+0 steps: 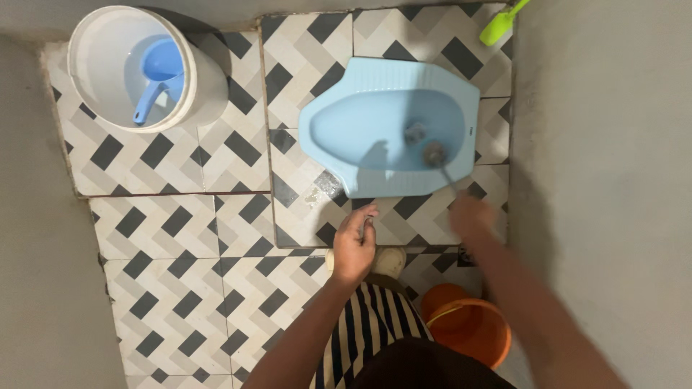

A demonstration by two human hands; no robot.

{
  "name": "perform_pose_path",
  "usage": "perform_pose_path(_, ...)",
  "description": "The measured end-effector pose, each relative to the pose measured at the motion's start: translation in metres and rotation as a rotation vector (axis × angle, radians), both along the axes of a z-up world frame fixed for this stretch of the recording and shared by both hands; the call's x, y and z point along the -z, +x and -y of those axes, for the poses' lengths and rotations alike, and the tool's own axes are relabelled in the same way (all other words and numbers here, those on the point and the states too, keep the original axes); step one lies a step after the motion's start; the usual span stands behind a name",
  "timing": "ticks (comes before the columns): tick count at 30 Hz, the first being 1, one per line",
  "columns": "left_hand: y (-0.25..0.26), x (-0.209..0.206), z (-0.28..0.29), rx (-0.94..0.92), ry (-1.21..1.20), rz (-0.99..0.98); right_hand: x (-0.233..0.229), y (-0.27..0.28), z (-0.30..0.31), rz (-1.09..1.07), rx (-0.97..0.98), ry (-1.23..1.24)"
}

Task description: The person scrubs a blue squat toilet using a long-handled brush and a green handheld brush, then rinses the bowl and surrounding floor by pouring water from a blue scoop.

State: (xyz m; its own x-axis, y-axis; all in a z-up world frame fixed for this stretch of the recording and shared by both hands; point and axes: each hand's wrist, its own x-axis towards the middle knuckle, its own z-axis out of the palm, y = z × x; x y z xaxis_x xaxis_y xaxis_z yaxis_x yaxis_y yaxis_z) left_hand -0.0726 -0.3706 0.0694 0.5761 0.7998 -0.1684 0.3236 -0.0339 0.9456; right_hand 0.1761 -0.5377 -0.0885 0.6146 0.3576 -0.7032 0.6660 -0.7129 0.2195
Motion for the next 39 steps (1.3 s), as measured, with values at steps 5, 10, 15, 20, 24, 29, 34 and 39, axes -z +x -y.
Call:
perform_pose_path(5, -0.014, -0.010, -0.016, -0.035, -0.214, -0.173, 0.007, -0.123, -0.070, -0.150, -0.009, 0.107)
perform_pose_path(10, -0.028, -0.006, -0.027, -0.008, -0.031, -0.036, -0.033, -0.117, -0.098, -0.248, 0.095, 0.180)
perform_pose_path(15, -0.033, -0.014, -0.032, -0.001, -0.219, -0.172, -0.040, -0.015, -0.015, -0.083, 0.097, 0.028)
perform_pose_path(20, -0.041, -0.011, -0.036, 0.026, -0.117, -0.098, -0.032, -0.017, 0.002, 0.065, 0.084, -0.039)
perform_pose_path(24, -0.043, -0.005, -0.040, 0.031, -0.096, -0.046, -0.006, -0.110, -0.051, -0.045, 0.180, 0.052)
perform_pose_path(29, -0.040, -0.002, -0.051, 0.041, -0.099, -0.042, -0.022, -0.166, -0.109, -0.199, 0.173, 0.172)
perform_pose_path(34, -0.038, -0.002, -0.060, 0.048, -0.043, -0.010, -0.024, -0.087, -0.060, -0.210, 0.176, 0.120)
perform_pose_path(39, -0.037, 0.003, -0.059, 0.055, -0.058, -0.031, -0.038, 0.012, 0.015, 0.105, 0.110, -0.118)
